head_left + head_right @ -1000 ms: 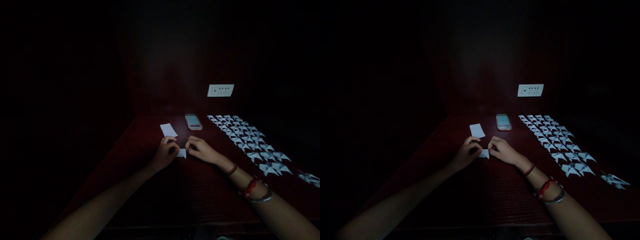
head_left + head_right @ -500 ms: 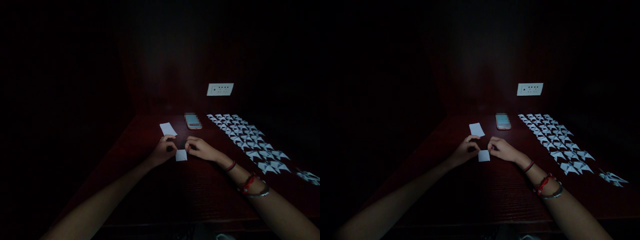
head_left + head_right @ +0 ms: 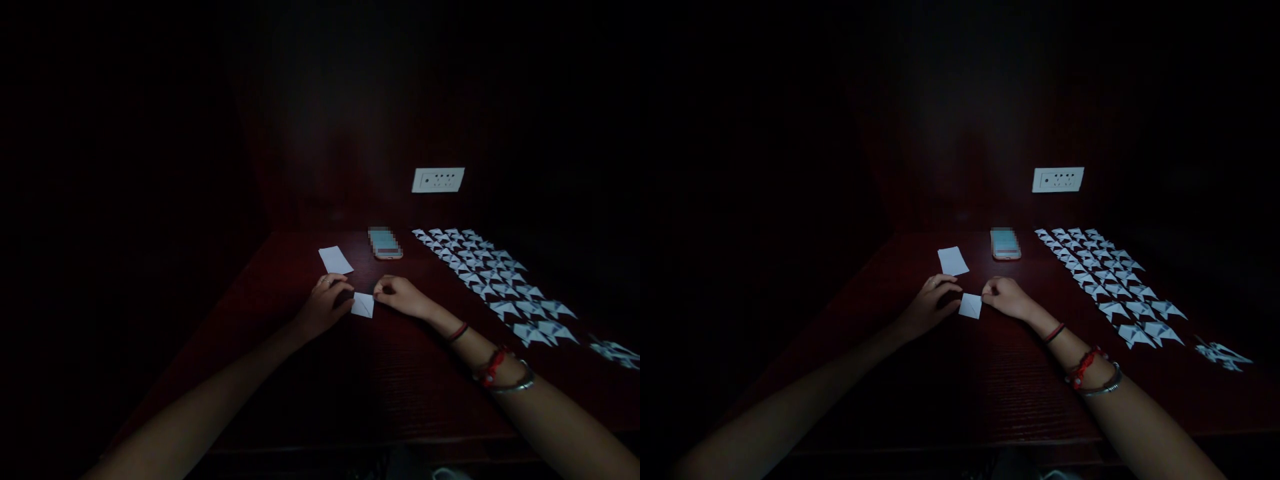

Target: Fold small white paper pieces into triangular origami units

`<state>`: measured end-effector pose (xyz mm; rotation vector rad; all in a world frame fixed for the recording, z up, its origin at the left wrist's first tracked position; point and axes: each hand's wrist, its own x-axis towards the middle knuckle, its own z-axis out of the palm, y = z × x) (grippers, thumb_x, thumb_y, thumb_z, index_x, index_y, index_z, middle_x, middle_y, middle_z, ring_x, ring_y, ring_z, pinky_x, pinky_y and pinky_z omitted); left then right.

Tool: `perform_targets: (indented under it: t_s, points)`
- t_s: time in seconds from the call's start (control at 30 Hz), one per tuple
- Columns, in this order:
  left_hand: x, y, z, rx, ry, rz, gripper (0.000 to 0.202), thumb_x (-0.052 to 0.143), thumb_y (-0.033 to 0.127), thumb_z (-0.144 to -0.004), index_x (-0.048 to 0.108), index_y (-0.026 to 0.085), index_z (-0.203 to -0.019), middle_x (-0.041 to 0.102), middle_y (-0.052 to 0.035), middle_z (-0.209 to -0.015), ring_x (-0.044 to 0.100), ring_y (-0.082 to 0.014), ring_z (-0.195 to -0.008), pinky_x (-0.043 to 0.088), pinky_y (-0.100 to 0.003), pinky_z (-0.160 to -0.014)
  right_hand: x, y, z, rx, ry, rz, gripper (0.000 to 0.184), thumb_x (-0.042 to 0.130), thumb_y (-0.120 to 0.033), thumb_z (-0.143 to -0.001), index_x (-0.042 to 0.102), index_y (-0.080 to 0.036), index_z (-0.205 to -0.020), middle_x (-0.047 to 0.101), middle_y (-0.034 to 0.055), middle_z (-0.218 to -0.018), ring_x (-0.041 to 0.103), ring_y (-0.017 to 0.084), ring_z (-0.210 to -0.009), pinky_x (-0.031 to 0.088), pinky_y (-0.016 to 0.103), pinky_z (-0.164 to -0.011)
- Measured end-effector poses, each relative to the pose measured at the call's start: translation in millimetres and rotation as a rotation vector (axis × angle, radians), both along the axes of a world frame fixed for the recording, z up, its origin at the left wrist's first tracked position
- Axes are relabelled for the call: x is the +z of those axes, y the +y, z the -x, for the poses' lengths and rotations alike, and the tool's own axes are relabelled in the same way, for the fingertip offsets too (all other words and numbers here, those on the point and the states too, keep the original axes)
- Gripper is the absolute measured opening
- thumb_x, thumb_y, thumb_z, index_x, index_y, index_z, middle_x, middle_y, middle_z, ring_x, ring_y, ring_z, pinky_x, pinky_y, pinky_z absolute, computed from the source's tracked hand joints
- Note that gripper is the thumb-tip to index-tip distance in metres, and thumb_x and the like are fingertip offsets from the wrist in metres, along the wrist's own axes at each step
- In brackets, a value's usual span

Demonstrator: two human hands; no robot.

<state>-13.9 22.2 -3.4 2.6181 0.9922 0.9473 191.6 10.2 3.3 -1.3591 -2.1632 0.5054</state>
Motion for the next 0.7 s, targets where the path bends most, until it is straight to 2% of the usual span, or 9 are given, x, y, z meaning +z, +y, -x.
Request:
perform_targets:
  t_s: [0.07, 0.17, 0.23, 0.33, 0.4, 0.53, 0.7]
  points:
    - [-0.1, -5, -2, -0.008, 0.07, -0.029, 0.023, 0.052, 0.028, -0.074, 0.05, 0.023, -0.097, 0.041, -0.0021, -0.11, 0.035, -0.019, -0.105, 0.03, -0.035, -0.089, -1.1, 0, 1, -0.052, -0.05, -0.004, 0.009, 0.048, -0.017, -0.067, 0.056, -0.014, -0.066, 0.055, 0.0022, -0.07, 0.049, 0.011, -0.064, 0.037, 0.022, -0.062]
    - [-2.1, -7, -2, -0.011, 0.154, -0.023, 0.029, 0.054, 0.035, -0.072, 0.049, 0.023, -0.098, 0.039, -0.0029, -0.112, 0.032, -0.0211, -0.107, 0.03, -0.037, -0.087, 0.3, -2, 1, -0.042, -0.099, -0.02, 0.009, 0.049, -0.018, -0.068, 0.056, -0.014, -0.065, 0.055, 0.0025, -0.069, 0.049, 0.011, -0.063, 0.037, 0.022, -0.062]
    - [-5.2, -5, -1, -0.001, 0.184, 0.002, 0.032, 0.054, 0.038, -0.072, 0.049, 0.023, -0.099, 0.038, -0.0034, -0.112, 0.032, -0.0217, -0.107, 0.031, -0.037, -0.087, 2.5, -5, 1, 0.015, -0.098, -0.062, 0.011, 0.052, -0.022, -0.068, 0.057, -0.014, -0.073, 0.055, 0.0031, -0.073, 0.049, 0.011, -0.066, 0.037, 0.023, -0.063]
    - [-10.5, 1, 0, 0.035, 0.185, 0.052, 0.035, 0.053, 0.042, -0.071, 0.049, 0.022, -0.1, 0.039, -0.0039, -0.112, 0.033, -0.0219, -0.106, 0.031, -0.037, -0.086, 5.9, -10, 3, 0.155, -0.102, -0.111, 0.029, 0.057, -0.031, -0.066, 0.055, -0.016, -0.09, 0.053, 0.0042, -0.082, 0.048, 0.013, -0.073, 0.038, 0.024, -0.065]
    - [-12.9, 3, 0, 0.053, 0.174, 0.087, 0.037, 0.054, 0.043, -0.07, 0.05, 0.023, -0.101, 0.039, -0.0038, -0.111, 0.034, -0.0221, -0.104, 0.032, -0.037, -0.085, 6.8, -12, 4, 0.228, -0.117, -0.116, 0.032, 0.058, -0.032, -0.067, 0.054, -0.017, -0.094, 0.053, 0.0047, -0.085, 0.048, 0.013, -0.075, 0.039, 0.024, -0.067]
    - [-13.6, 5, -1, 0.071, 0.154, 0.132, 0.034, 0.056, 0.043, -0.068, 0.052, 0.026, -0.097, 0.04, -0.0026, -0.109, 0.035, -0.0223, -0.103, 0.032, -0.038, -0.084, 5.5, -11, 6, 0.247, -0.127, -0.129, 0.019, 0.05, -0.028, -0.074, 0.057, -0.017, -0.088, 0.054, 0.0048, -0.082, 0.05, 0.013, -0.075, 0.039, 0.024, -0.067]
    - [-12.0, 4, -3, 0.084, 0.146, 0.154, 0.028, 0.057, 0.041, -0.067, 0.054, 0.025, -0.091, 0.04, -0.0016, -0.109, 0.036, -0.0218, -0.103, 0.031, -0.038, -0.085, 5.2, -10, 8, 0.214, -0.099, -0.171, 0.017, 0.043, -0.022, -0.079, 0.058, -0.015, -0.077, 0.056, 0.0038, -0.075, 0.051, 0.012, -0.07, 0.038, 0.022, -0.066]
